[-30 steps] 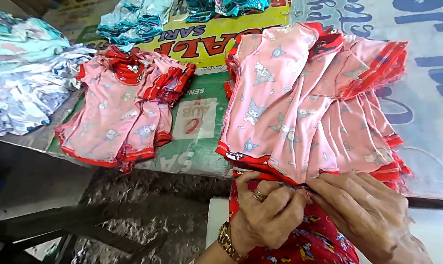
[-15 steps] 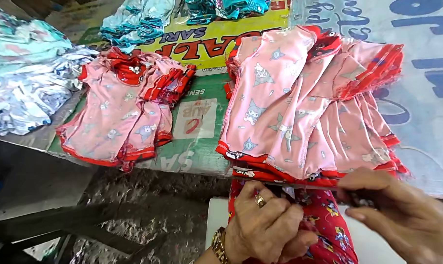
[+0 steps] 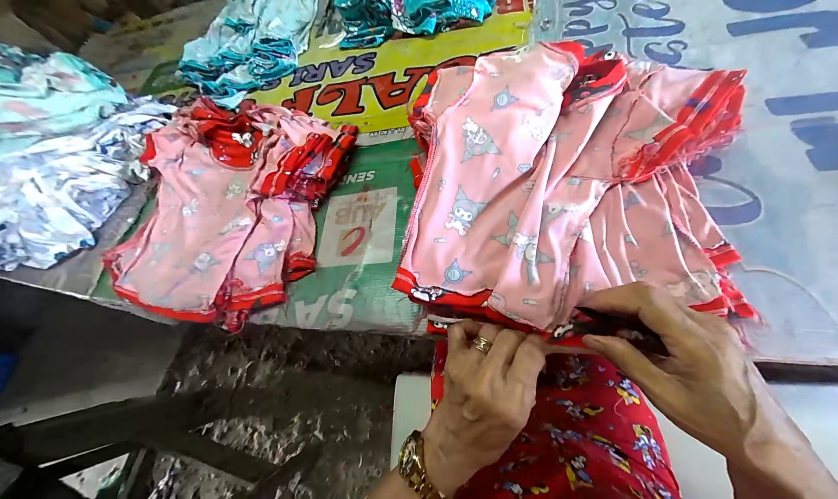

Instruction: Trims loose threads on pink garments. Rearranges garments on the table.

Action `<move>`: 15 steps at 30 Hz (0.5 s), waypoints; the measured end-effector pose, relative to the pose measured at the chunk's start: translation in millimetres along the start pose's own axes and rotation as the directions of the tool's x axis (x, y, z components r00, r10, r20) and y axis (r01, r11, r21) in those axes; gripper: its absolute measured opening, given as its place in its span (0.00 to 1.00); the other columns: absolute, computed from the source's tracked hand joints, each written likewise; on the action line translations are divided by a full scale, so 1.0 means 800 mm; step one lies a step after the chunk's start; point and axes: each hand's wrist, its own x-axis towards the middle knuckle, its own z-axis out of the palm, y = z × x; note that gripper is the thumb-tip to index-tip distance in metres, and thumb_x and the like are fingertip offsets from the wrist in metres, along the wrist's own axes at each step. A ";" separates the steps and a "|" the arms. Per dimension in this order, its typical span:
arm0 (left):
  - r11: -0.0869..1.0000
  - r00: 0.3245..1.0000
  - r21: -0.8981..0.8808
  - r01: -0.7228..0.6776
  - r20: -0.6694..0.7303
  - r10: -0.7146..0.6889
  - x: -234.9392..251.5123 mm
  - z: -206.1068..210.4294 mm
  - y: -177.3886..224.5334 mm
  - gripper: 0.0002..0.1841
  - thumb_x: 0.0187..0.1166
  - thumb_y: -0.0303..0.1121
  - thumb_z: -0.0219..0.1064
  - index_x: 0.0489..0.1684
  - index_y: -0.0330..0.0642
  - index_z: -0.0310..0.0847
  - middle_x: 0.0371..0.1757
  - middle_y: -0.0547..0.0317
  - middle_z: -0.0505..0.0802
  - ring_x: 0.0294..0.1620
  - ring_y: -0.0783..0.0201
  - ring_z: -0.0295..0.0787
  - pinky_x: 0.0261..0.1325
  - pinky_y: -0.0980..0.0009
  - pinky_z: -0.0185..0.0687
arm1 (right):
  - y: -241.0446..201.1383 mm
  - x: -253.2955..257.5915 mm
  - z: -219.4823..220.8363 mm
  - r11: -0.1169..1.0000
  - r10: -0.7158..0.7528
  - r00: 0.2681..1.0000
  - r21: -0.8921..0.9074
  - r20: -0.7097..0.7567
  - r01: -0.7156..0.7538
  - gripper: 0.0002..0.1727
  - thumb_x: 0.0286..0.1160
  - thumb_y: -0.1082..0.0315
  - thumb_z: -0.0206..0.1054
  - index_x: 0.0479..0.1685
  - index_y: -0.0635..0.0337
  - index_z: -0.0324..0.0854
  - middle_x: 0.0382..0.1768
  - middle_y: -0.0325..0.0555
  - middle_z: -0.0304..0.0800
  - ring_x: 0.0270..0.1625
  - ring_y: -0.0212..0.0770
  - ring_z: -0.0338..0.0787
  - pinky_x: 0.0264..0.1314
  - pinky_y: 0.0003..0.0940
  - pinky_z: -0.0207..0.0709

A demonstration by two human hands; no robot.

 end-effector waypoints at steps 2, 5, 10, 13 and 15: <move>0.999 0.999 -0.038 0.036 0.017 -0.035 -0.004 -0.002 0.000 0.06 0.84 0.36 0.66 0.38 0.45 0.84 0.31 0.61 0.90 0.37 0.64 0.85 0.57 0.62 0.73 | 0.003 -0.001 -0.001 0.999 -0.042 0.999 0.012 0.012 0.042 0.19 0.85 0.48 0.65 0.54 0.54 0.87 0.45 0.39 0.93 0.43 0.23 0.88 0.40 0.18 0.80; 0.988 0.995 -0.121 0.099 -0.005 -0.100 -0.007 -0.004 0.006 0.10 0.88 0.39 0.62 0.37 0.45 0.82 0.31 0.61 0.88 0.36 0.65 0.84 0.56 0.65 0.72 | 0.009 -0.003 -0.003 0.991 -0.127 0.992 0.040 0.028 0.125 0.17 0.85 0.50 0.66 0.53 0.53 0.85 0.46 0.42 0.91 0.45 0.27 0.89 0.41 0.21 0.80; 0.950 0.982 -0.260 0.174 -0.026 -0.187 -0.007 -0.014 0.020 0.13 0.89 0.42 0.61 0.36 0.47 0.81 0.32 0.64 0.89 0.38 0.71 0.84 0.57 0.71 0.73 | 0.005 -0.009 -0.002 0.971 -0.237 0.971 -0.022 0.022 0.238 0.14 0.86 0.52 0.64 0.52 0.53 0.83 0.45 0.45 0.92 0.46 0.33 0.90 0.43 0.24 0.80; 0.927 0.977 -0.321 0.191 -0.033 -0.213 -0.007 -0.014 0.023 0.12 0.89 0.42 0.61 0.37 0.47 0.80 0.34 0.64 0.89 0.40 0.72 0.84 0.57 0.73 0.74 | -0.003 -0.011 0.002 0.962 -0.259 0.966 -0.091 0.010 0.259 0.14 0.87 0.53 0.63 0.52 0.53 0.84 0.44 0.46 0.92 0.44 0.36 0.90 0.42 0.27 0.79; 0.912 0.972 -0.356 0.203 -0.037 -0.231 -0.007 -0.012 0.024 0.12 0.88 0.42 0.61 0.37 0.46 0.80 0.35 0.65 0.89 0.41 0.73 0.84 0.57 0.74 0.74 | -0.008 -0.010 0.005 0.960 -0.256 0.967 -0.119 0.001 0.254 0.14 0.87 0.53 0.63 0.51 0.53 0.84 0.43 0.46 0.92 0.44 0.37 0.91 0.42 0.28 0.80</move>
